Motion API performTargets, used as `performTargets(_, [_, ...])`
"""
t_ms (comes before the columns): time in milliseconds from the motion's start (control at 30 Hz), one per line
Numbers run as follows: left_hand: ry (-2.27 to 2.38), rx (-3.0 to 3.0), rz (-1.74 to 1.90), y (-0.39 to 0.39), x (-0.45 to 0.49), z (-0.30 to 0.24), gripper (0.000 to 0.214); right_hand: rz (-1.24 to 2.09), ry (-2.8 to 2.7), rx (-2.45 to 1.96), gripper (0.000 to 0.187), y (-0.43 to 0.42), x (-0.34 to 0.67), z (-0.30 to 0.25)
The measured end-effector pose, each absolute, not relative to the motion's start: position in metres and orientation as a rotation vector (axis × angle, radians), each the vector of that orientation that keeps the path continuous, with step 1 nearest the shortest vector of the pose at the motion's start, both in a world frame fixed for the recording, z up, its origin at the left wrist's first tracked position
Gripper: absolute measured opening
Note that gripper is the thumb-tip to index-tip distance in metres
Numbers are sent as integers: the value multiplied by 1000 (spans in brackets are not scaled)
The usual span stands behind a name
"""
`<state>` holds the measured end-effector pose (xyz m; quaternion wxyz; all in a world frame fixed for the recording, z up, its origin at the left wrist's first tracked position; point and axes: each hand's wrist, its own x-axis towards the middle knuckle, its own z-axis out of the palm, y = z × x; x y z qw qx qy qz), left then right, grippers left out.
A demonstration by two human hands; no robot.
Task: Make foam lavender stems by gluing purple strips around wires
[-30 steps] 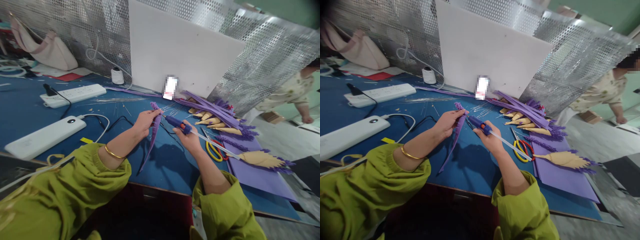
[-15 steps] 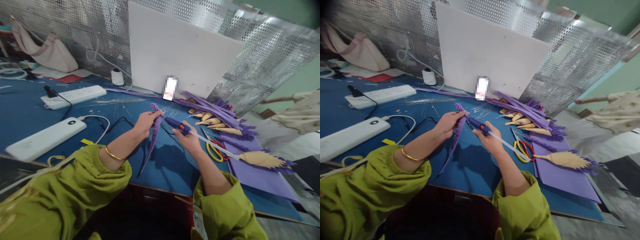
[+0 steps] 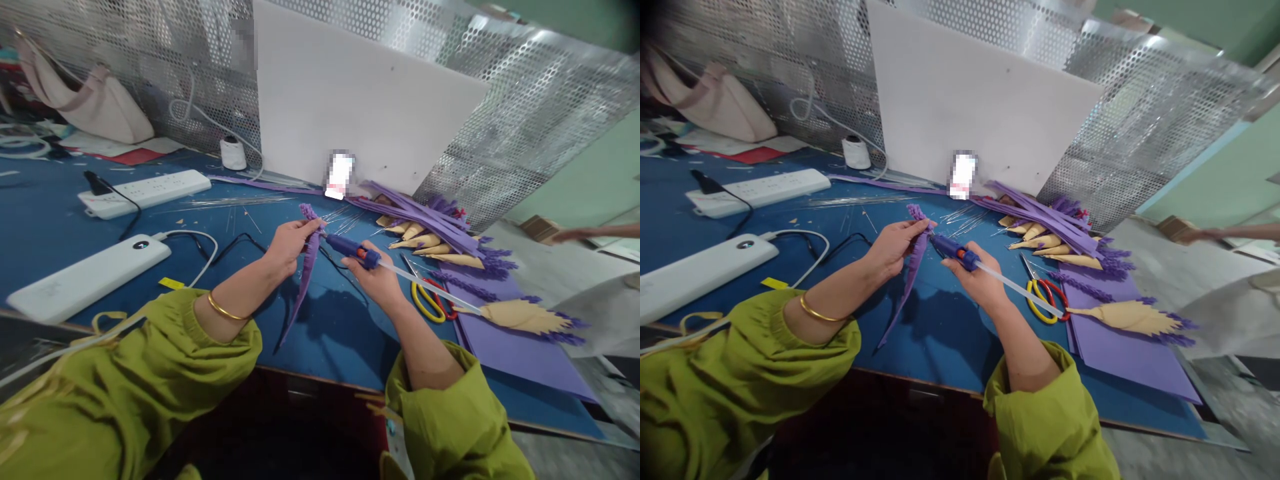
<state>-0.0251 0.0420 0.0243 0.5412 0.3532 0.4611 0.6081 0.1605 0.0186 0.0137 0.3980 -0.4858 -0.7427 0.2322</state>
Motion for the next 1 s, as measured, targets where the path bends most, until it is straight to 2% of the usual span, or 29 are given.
performTargets(300, [1101,849,1452,42,-25,25,29,566,-1900,-1242,41,18,160,18])
performTargets(633, [1114,848,1458,43,-26,25,18,559,-1897,-1242,43,17,160,19])
performTargets(1000, [1089,840,1436,42,-24,24,24,494,-1887,-1270,39,17,159,19])
